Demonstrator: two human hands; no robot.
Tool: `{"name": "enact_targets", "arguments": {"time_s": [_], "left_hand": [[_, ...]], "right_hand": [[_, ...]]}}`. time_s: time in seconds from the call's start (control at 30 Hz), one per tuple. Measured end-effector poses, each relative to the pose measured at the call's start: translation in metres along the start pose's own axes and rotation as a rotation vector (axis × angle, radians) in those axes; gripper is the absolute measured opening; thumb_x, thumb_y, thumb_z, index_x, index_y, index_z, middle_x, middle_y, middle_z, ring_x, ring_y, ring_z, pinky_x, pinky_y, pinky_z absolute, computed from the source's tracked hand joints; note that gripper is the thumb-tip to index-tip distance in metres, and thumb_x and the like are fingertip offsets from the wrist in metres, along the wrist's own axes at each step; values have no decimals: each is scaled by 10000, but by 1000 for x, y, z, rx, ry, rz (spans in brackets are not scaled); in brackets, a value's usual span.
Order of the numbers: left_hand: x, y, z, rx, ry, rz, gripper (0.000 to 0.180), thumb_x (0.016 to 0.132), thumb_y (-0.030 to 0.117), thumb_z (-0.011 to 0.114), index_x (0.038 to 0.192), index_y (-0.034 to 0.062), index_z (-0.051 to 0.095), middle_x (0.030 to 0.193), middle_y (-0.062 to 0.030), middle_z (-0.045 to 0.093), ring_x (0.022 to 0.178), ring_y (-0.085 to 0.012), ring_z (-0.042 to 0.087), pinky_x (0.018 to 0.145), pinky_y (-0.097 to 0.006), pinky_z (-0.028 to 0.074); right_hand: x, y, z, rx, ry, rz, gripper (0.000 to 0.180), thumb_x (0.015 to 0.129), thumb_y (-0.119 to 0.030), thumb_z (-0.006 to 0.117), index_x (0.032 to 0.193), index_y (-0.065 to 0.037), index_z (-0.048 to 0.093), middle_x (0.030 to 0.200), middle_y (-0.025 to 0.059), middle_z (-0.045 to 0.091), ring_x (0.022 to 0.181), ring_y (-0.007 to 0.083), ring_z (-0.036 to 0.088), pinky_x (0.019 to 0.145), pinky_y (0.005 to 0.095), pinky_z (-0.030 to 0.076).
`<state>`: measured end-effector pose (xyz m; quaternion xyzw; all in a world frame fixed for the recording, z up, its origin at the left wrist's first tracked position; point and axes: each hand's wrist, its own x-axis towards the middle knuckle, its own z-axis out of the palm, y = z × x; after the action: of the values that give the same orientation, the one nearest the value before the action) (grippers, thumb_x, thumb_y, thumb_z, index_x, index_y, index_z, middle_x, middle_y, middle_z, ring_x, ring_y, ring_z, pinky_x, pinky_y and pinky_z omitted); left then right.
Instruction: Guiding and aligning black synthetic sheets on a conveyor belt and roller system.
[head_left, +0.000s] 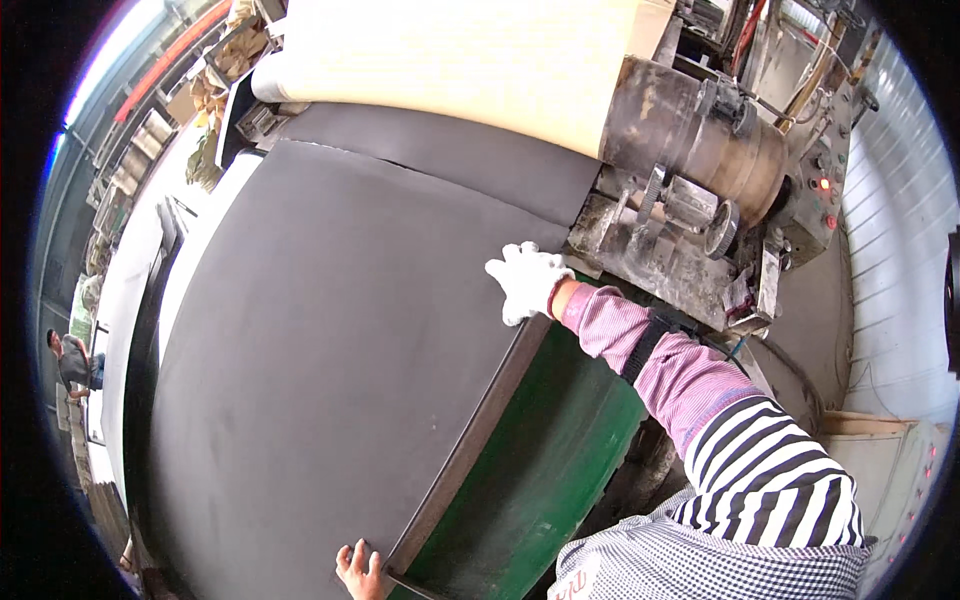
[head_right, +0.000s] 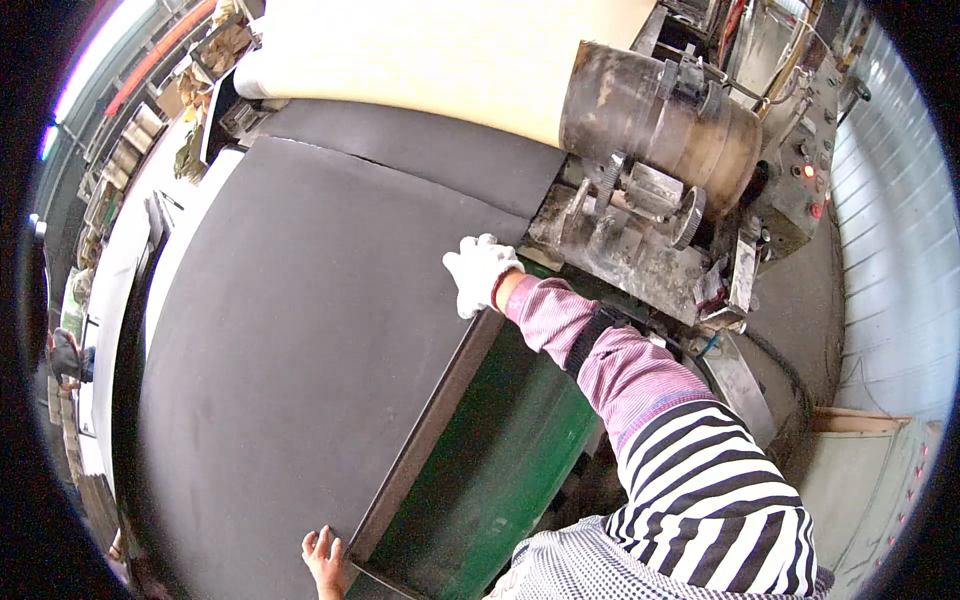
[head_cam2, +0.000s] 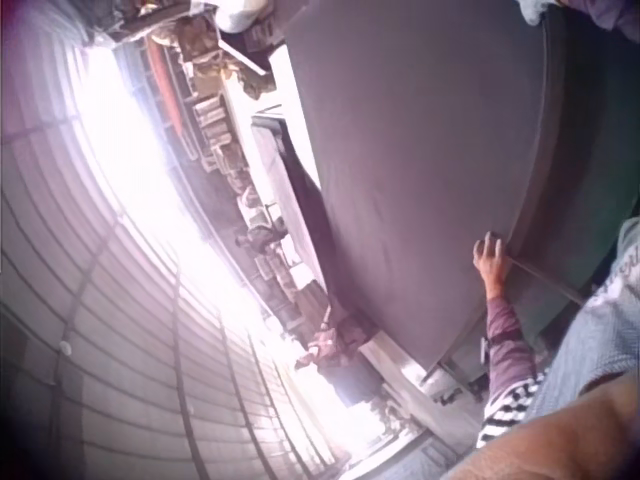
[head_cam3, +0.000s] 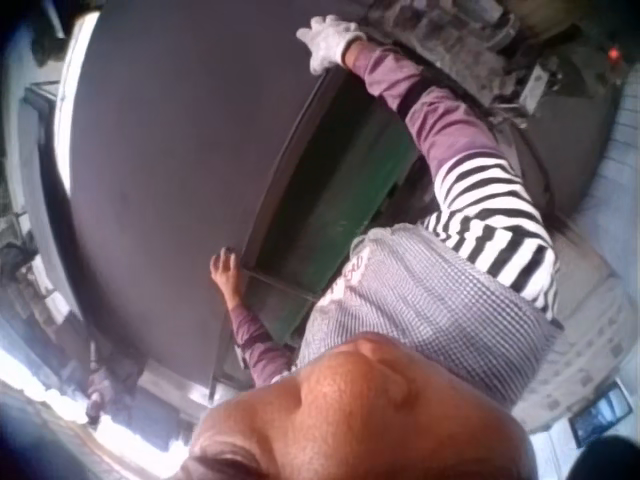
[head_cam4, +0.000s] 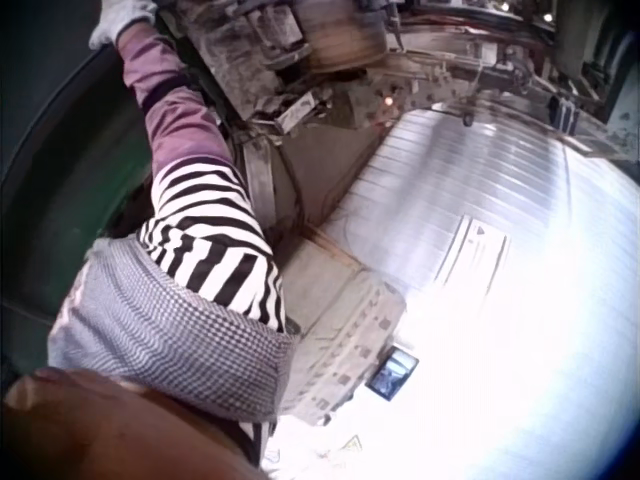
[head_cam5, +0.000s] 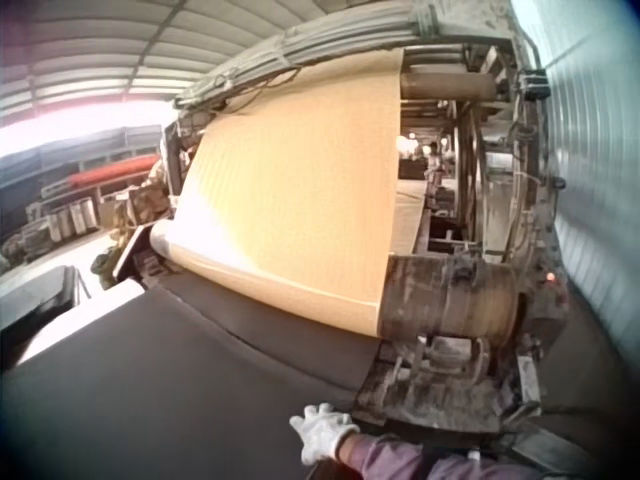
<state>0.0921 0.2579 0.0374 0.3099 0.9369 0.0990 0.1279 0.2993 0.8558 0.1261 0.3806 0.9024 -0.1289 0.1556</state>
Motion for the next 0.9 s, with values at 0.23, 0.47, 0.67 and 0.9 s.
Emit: {"name": "enact_targets", "arguments": {"time_s": [0.23,0.47,0.67,0.9], "left_hand": [[45,147,-8,22,-160,57,443,822,350,658,1217,154,622,1236,-167,461,1132,-329,450,972,-442,351],[86,223,8,-93,-168,169,517,849,387,623,1291,125,566,1286,-202,490,1140,-374,462,991,-453,380],[39,106,-1,-73,-150,-66,477,988,378,401,1417,170,431,1528,-207,227,1391,-462,192,1119,-522,211],[20,65,27,244,-224,285,363,990,270,378,1293,125,514,1470,-64,397,1353,-513,231,1037,-695,214]], "right_hand": [[73,99,1,-14,43,56,581,692,-209,687,1248,-124,537,1211,181,552,1124,373,543,918,501,478],[-13,-7,27,494,404,-590,327,899,-127,458,1197,-149,591,1194,116,605,1090,292,595,933,384,478],[-169,-25,61,882,450,-772,280,894,-139,628,1169,-86,624,1068,66,683,937,189,675,791,274,540],[-299,20,116,919,-209,-260,319,954,-351,499,1115,-108,630,924,40,696,797,148,675,746,302,527]]}}
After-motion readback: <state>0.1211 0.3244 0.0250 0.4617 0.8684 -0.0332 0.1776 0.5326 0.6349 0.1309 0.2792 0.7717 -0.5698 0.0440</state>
